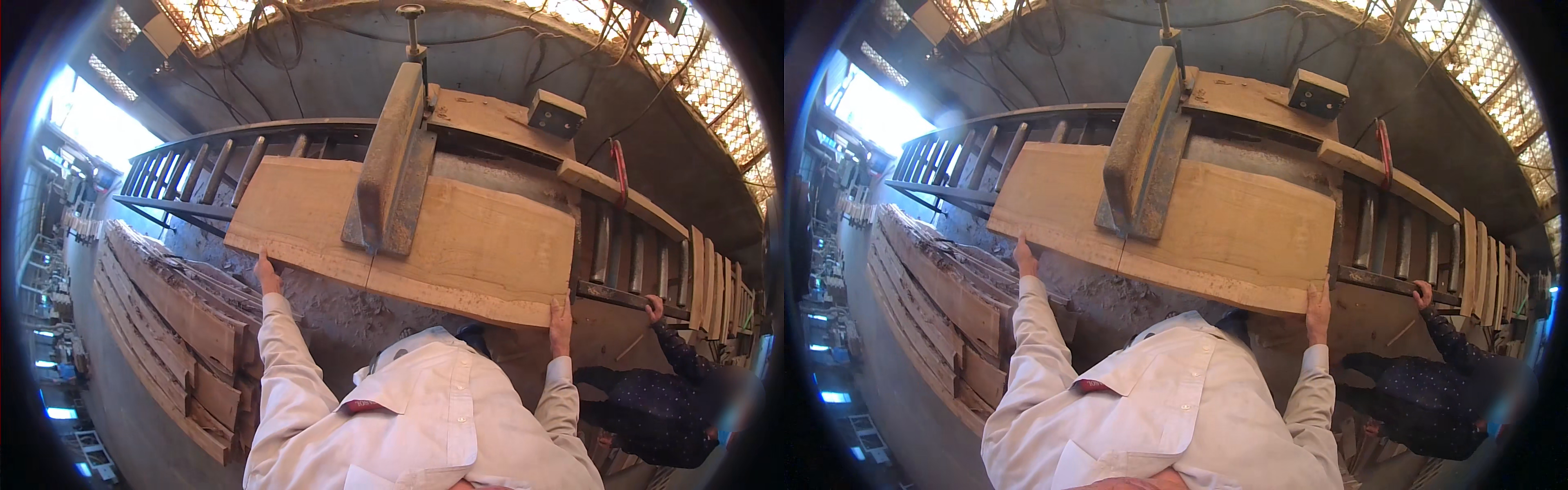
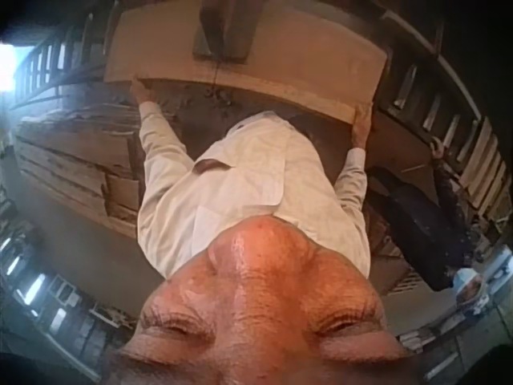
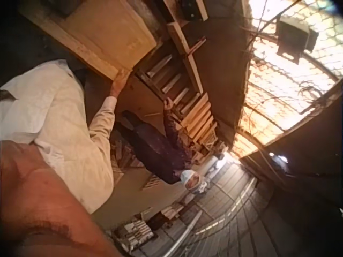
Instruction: The person cuts wooden boards into smaller sections using a saw machine alongside an assistant, fetching additional boards from a stack by hand.
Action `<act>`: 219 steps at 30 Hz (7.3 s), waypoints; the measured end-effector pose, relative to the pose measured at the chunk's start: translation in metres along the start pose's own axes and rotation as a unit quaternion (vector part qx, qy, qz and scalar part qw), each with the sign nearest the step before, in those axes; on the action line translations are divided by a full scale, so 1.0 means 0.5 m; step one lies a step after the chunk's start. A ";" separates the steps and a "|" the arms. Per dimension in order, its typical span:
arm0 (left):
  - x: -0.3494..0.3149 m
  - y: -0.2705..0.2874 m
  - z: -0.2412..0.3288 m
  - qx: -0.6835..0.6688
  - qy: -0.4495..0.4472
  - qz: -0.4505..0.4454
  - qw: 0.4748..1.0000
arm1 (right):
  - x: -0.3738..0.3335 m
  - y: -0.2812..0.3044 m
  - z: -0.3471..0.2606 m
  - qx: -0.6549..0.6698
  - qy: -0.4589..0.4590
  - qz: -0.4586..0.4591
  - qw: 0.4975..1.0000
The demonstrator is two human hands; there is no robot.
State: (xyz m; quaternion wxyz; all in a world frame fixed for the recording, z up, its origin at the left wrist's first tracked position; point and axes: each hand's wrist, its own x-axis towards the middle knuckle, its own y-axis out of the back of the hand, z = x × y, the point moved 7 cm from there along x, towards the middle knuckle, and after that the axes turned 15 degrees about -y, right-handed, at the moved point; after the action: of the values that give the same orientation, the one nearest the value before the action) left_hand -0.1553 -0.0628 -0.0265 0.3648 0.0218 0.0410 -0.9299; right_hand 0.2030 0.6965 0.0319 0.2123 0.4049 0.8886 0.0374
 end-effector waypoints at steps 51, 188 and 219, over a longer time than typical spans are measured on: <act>-0.079 -0.093 0.016 -0.104 0.043 -0.184 0.976 | -0.045 -0.215 0.154 0.463 -0.293 0.017 0.837; -0.963 -0.545 -0.065 -0.073 0.235 -0.388 0.888 | 0.122 -0.129 -0.111 -0.446 0.331 0.000 0.832; -0.954 -0.545 -0.070 -0.079 0.230 -0.386 0.890 | 0.126 -0.124 -0.123 -0.424 0.315 -0.011 0.849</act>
State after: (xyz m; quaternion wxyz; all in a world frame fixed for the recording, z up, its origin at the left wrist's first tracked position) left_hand 0.0092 0.4620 -0.0115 -0.0424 0.1886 0.2018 -0.9602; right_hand 0.0974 0.7079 0.0510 0.0728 0.2319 0.8100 0.5336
